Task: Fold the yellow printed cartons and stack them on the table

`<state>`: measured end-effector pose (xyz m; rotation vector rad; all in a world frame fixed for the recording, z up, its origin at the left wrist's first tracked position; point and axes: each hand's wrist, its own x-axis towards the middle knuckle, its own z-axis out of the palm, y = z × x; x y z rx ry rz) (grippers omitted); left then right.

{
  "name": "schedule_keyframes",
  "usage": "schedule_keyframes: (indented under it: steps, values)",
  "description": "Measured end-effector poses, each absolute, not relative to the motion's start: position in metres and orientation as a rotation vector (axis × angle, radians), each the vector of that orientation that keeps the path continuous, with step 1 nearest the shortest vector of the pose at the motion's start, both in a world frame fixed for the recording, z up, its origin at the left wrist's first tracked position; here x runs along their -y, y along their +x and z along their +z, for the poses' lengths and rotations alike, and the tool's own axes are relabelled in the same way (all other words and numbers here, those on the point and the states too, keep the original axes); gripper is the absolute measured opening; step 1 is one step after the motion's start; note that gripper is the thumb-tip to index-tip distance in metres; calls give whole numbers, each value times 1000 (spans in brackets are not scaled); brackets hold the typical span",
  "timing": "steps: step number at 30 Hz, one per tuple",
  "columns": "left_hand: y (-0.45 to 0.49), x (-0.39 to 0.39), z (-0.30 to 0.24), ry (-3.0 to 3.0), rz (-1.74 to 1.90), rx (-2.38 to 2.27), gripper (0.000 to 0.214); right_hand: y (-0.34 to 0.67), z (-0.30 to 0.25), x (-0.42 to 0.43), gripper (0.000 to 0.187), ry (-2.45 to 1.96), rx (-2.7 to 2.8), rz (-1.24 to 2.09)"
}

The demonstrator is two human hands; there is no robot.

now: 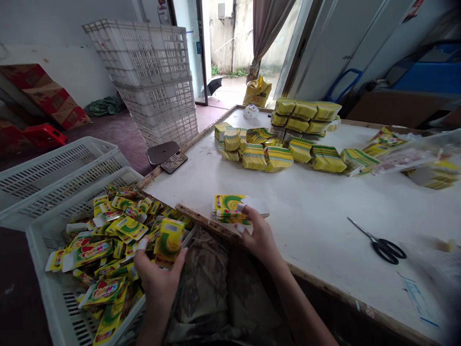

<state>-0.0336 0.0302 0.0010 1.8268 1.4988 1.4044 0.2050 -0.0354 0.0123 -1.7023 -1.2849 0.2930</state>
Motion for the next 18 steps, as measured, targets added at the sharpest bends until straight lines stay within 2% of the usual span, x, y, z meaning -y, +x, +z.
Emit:
schedule_keyframes:
  steps: [2, 5, 10, 15, 18]
  values:
    - [-38, -34, 3, 1777, 1471, -1598, 88, 226, 15, 25, 41, -1883, 1327, 141]
    - [-35, -30, 1, 1686, 1415, -1512, 77, 245, 10, 15, 44, -1979, 1430, 133]
    - [-19, -15, -15, 1562, 1270, -1260, 67, 256, -1, 10, 39, -1948, 1413, 170]
    - [-11, -5, -23, 1397, 1097, -1087, 56, 244, 18, 17, 49, -1858, 1258, 234]
    - [-1, 2, -16, 1324, 1119, -898, 66, 207, 32, 31, 54, -1660, 1170, 432]
